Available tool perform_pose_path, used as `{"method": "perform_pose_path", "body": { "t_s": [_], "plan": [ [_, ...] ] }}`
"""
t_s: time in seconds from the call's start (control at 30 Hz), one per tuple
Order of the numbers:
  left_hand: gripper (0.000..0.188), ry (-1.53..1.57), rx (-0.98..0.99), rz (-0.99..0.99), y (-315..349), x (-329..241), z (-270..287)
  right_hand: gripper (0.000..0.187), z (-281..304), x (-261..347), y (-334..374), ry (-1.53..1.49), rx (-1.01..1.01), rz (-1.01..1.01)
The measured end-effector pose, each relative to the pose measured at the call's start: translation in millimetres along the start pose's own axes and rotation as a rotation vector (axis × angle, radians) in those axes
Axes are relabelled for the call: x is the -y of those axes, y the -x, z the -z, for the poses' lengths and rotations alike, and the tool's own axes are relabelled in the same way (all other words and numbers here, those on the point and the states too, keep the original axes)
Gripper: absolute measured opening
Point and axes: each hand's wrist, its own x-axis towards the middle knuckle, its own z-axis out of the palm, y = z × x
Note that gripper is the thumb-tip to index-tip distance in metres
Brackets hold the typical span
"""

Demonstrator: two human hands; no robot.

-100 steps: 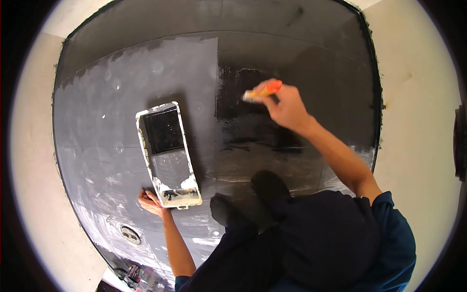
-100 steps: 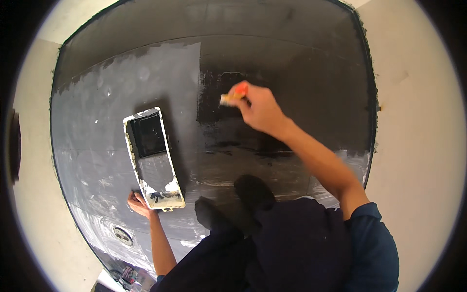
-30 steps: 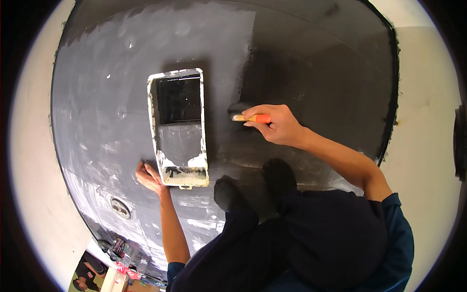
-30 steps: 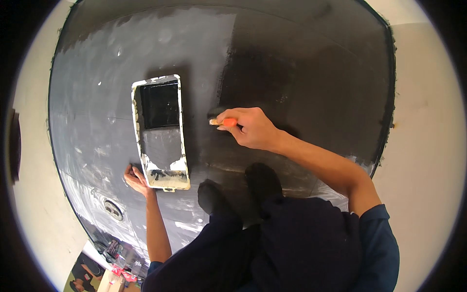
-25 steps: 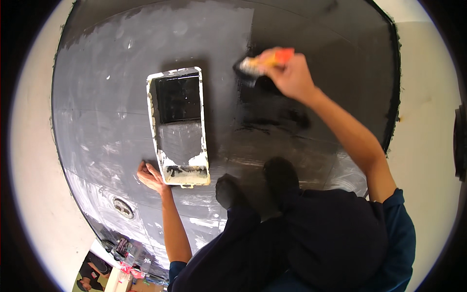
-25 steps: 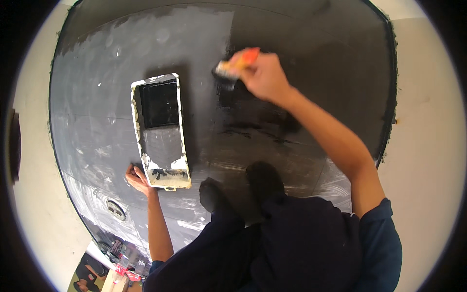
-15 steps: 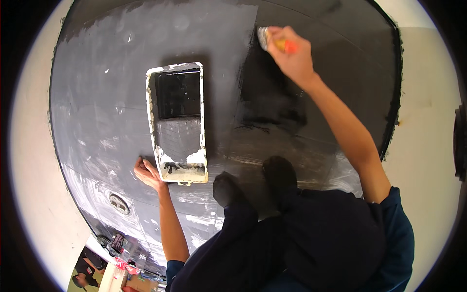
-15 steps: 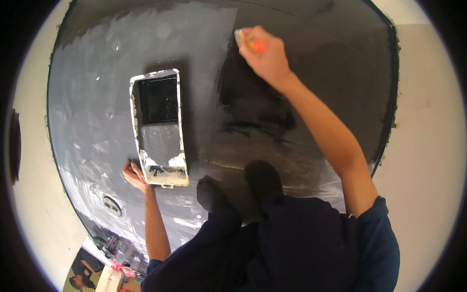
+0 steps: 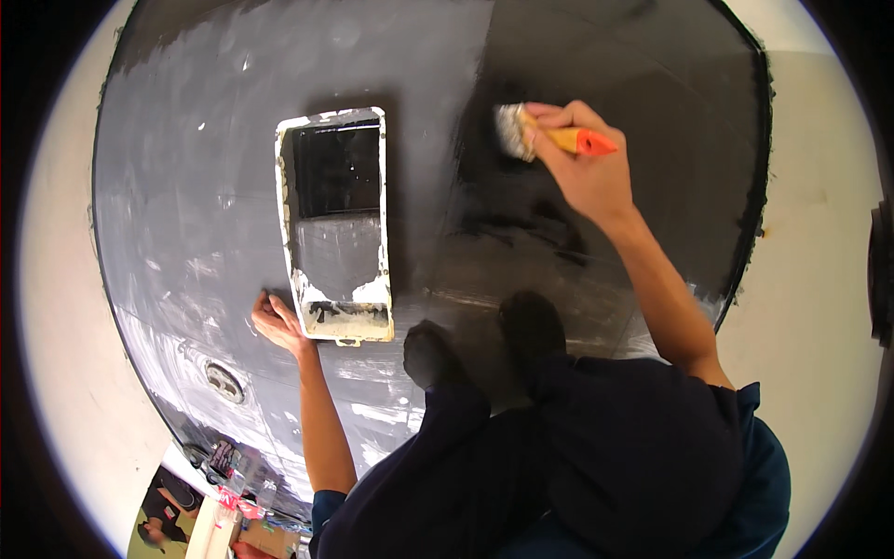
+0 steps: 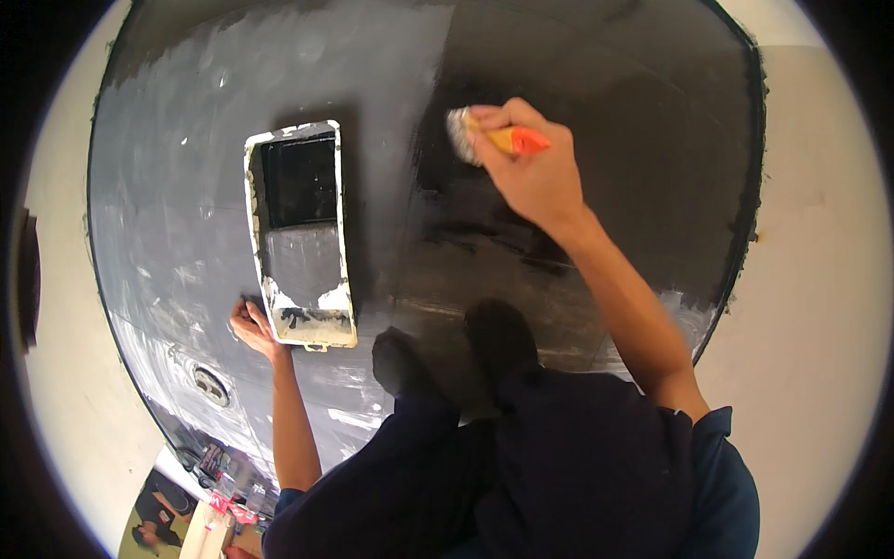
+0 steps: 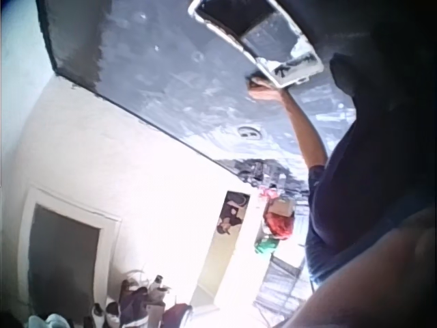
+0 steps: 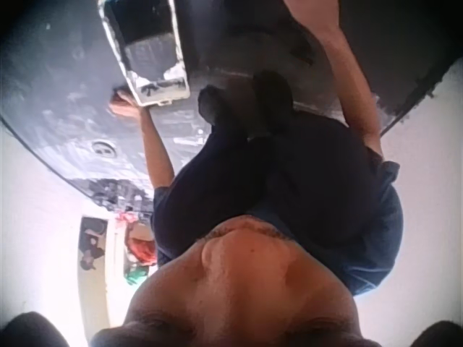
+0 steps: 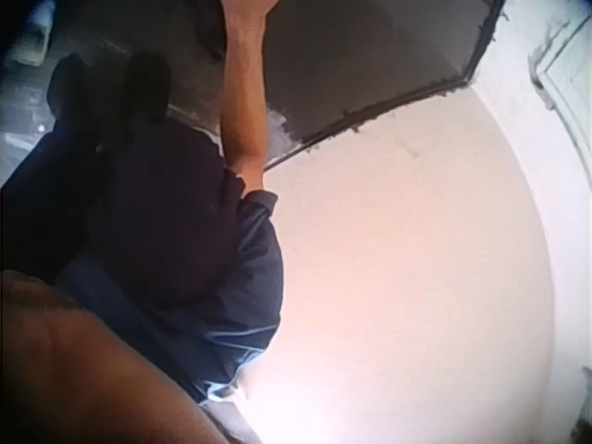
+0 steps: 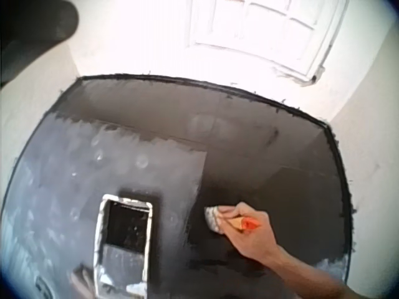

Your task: The person paints a surface using a paint brush, dipping the brush into a paint tray and applying paint across the panels.

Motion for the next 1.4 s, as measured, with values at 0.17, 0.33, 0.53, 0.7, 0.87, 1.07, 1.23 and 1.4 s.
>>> {"method": "perform_pose_path", "body": {
  "t_s": [0.17, 0.33, 0.53, 0.7, 0.87, 1.07, 1.23, 1.4],
  "plan": [
    [0.031, -0.013, 0.006, 0.031, -2.0, -3.6, 2.0, 0.02, -22.5, -11.4, 40.1, 0.357, 0.431, 0.176],
    [0.033, -0.015, 0.0, 0.035, -1.4, 1.6, 2.6, 0.018, -42.3, 8.9, 77.9, 0.212, 0.536, 0.099],
    [0.032, -0.013, 0.01, 0.045, -1.4, -1.9, -1.5, 0.014, -26.5, -1.2, 31.4, 0.147, 0.537, -0.102],
    [0.03, -0.001, 0.0, 0.053, -0.1, -1.8, 0.9, 0.013, -37.8, -8.8, -2.0, 0.341, 0.305, 0.268],
    [0.035, 0.024, 0.009, 0.024, -0.8, -2.1, 2.8, 0.023, -33.3, -9.1, 12.5, 0.478, 0.407, 0.316],
    [0.033, 0.012, -0.012, 0.018, 0.2, -3.4, -0.5, 0.03, -47.8, 8.5, 87.8, 0.389, 0.723, 0.084],
    [0.032, 0.015, -0.019, 0.007, -0.5, -2.7, 0.2, 0.015, -42.9, 10.4, 53.1, 0.029, 0.514, -0.045],
    [0.033, -0.001, -0.001, 0.002, 0.1, 0.2, 2.4, 0.01, -24.2, -14.7, -20.1, 0.331, 0.417, 0.261]
  ]
}}
